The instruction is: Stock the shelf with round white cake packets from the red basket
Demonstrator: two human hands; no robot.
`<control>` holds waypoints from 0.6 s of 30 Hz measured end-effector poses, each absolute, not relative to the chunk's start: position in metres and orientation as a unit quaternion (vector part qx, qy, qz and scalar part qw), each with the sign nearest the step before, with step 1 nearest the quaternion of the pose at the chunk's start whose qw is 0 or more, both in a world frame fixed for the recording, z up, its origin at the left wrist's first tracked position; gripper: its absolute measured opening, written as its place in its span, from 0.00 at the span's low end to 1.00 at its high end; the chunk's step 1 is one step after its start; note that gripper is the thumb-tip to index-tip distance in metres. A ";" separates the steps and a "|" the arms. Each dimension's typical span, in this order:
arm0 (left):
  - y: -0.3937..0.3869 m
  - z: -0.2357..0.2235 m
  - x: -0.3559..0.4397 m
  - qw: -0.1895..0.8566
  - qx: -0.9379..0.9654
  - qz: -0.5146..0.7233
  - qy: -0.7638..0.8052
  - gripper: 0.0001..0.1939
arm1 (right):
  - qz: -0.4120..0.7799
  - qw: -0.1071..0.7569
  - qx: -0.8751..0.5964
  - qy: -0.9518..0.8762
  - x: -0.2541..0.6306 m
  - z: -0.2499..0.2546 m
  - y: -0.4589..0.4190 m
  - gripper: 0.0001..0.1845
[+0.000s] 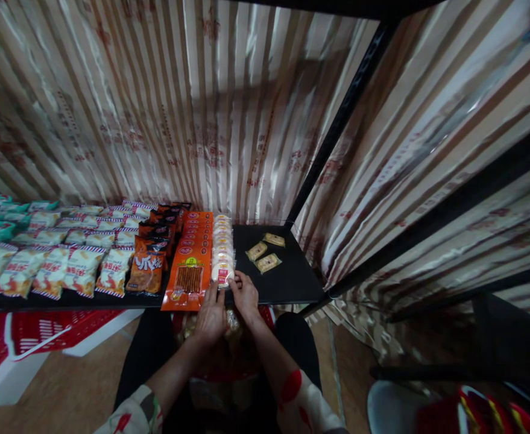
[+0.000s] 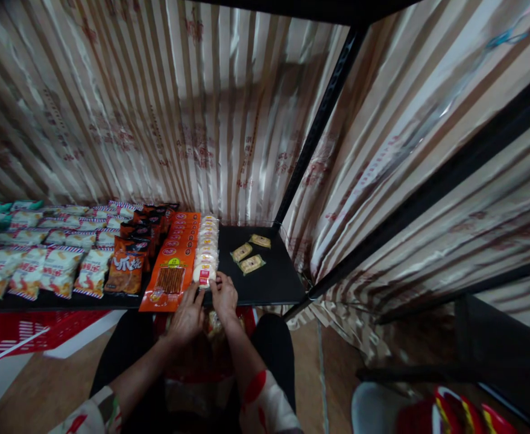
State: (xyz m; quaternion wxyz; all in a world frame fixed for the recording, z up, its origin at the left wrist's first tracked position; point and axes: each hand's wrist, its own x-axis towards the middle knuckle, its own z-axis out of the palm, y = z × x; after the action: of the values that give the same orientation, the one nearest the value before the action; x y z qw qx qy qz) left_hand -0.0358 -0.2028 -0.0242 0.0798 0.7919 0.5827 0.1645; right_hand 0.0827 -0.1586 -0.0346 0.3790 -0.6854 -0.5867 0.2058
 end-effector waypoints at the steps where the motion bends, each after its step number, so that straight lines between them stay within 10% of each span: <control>1: -0.205 -0.025 -0.037 0.078 0.794 0.175 0.577 0.25 | 0.206 0.385 -0.683 -0.586 0.083 -0.034 -0.160 0.17; 11: -0.255 -0.057 -0.060 0.178 0.845 0.212 0.458 0.14 | 0.217 0.513 -0.653 -0.512 0.078 -0.044 -0.207 0.20; 18: -0.255 -0.111 -0.086 0.315 0.709 -0.005 0.631 0.10 | 0.325 0.368 -0.652 -0.578 0.062 -0.098 -0.260 0.15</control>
State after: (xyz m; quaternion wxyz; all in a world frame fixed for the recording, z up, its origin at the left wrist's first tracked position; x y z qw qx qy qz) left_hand -0.0856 -0.2550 -0.1111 0.3149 0.7094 0.6305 -0.0046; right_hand 0.0622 -0.2604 -0.0979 0.3677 -0.6524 -0.5777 0.3247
